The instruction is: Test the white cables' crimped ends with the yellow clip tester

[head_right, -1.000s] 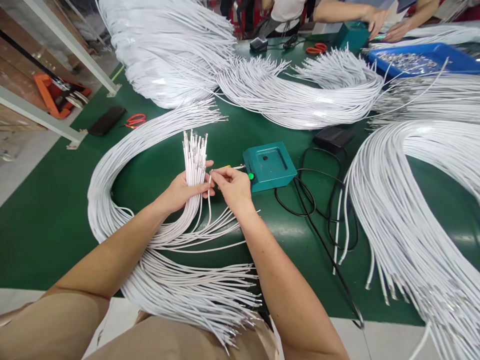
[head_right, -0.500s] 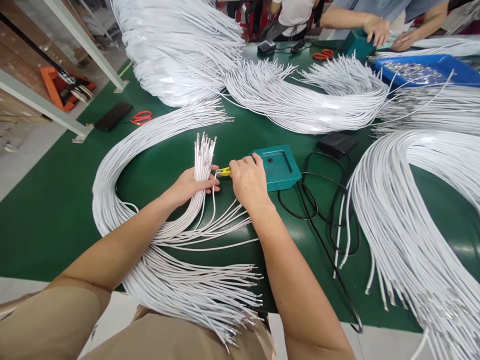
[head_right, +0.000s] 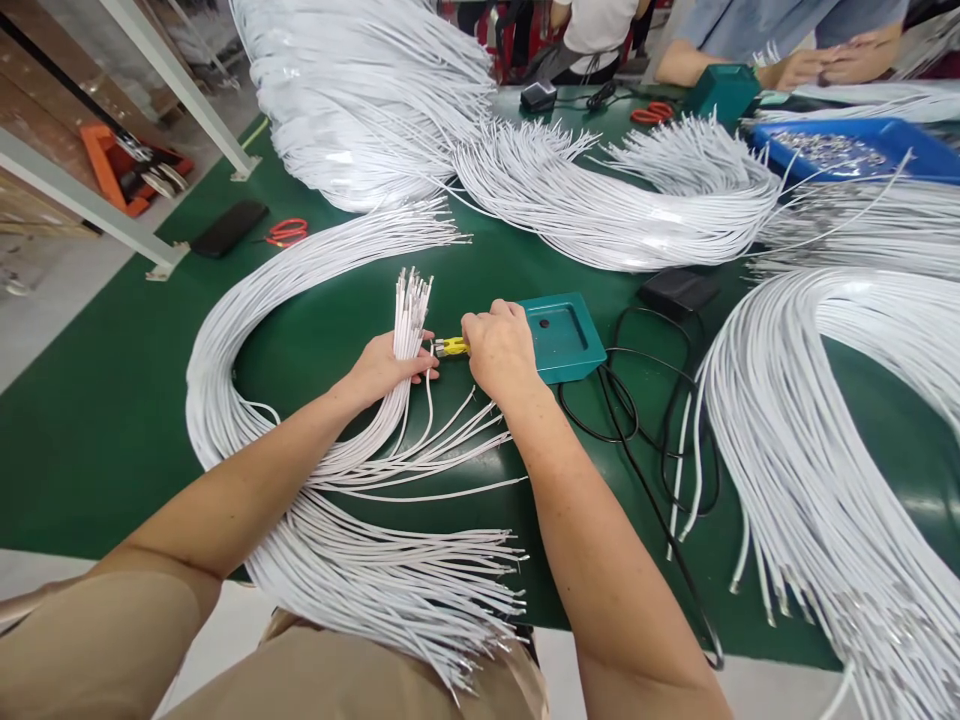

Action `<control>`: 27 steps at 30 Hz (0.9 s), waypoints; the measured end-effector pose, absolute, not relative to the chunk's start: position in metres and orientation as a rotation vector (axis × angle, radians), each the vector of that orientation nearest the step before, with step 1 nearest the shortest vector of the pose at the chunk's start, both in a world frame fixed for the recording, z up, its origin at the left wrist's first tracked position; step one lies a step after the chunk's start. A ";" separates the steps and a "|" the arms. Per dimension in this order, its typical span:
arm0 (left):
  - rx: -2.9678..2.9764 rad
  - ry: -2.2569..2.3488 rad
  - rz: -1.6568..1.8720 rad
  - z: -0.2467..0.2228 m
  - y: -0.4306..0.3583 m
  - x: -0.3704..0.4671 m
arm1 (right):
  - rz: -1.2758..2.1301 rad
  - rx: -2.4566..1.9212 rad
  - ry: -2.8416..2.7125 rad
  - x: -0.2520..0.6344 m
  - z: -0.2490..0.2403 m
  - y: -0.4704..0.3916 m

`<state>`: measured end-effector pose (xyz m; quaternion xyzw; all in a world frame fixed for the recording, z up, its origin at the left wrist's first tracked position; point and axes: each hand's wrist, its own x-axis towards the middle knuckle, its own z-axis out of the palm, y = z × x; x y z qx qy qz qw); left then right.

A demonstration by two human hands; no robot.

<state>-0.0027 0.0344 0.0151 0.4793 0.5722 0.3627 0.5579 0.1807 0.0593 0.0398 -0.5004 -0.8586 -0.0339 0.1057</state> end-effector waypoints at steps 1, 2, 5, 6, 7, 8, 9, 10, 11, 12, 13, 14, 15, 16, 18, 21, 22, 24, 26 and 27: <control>1.140 1.360 0.855 0.014 0.035 -0.002 | -0.098 -1.476 -2.524 0.180 0.040 0.059; 1.151 1.369 0.853 0.013 0.035 -0.002 | -0.096 -1.477 -2.519 0.180 0.040 0.060; 1.191 1.382 0.845 0.010 0.036 -0.001 | -0.095 -1.484 -2.513 0.179 0.041 0.060; 1.205 1.380 0.840 0.009 0.037 -0.001 | -0.092 -1.488 -2.515 0.179 0.041 0.060; 1.217 1.377 0.837 0.009 0.037 -0.002 | -0.090 -1.485 -2.519 0.179 0.042 0.059; 1.226 1.372 0.833 0.008 0.037 -0.002 | -0.090 -1.476 -2.519 0.180 0.042 0.058; 1.232 1.366 0.830 0.008 0.037 -0.002 | -0.096 -1.462 -2.509 0.182 0.042 0.056; 1.233 1.360 0.826 0.008 0.037 -0.002 | -0.113 -1.451 -2.481 0.184 0.042 0.054; 1.231 1.355 0.821 0.009 0.037 -0.003 | -0.144 -1.456 -2.435 0.187 0.041 0.052; 1.228 1.349 0.816 0.009 0.037 -0.003 | -0.189 -1.486 -2.368 0.189 0.040 0.050; 1.226 1.343 0.811 0.009 0.037 -0.003 | -0.240 -1.538 -2.289 0.192 0.039 0.048; 1.224 1.336 0.805 0.010 0.037 -0.004 | -0.289 -1.602 -2.210 0.195 0.037 0.046; 1.224 1.332 0.802 0.010 0.037 -0.004 | -0.329 -1.662 -2.148 0.197 0.035 0.045; 1.223 1.329 0.797 0.012 0.037 -0.005 | -0.356 -1.710 -2.109 0.199 0.033 0.045; 1.217 1.323 0.792 0.015 0.036 -0.007 | -0.368 -1.749 -2.093 0.202 0.029 0.045; 1.202 1.302 0.814 0.021 0.033 -0.012 | -0.336 -1.727 -2.097 0.203 0.030 0.045; 1.196 1.288 0.834 0.023 0.032 -0.014 | -0.312 -1.699 -2.085 0.203 0.032 0.043; 1.178 1.245 0.876 0.025 0.030 -0.017 | -0.208 -1.567 -2.079 0.198 0.037 0.037; 1.165 1.204 0.903 0.026 0.029 -0.020 | -0.009 -1.314 -2.159 0.187 0.042 0.025; 1.160 1.188 0.912 0.026 0.029 -0.021 | 0.110 -1.158 -2.237 0.180 0.044 0.017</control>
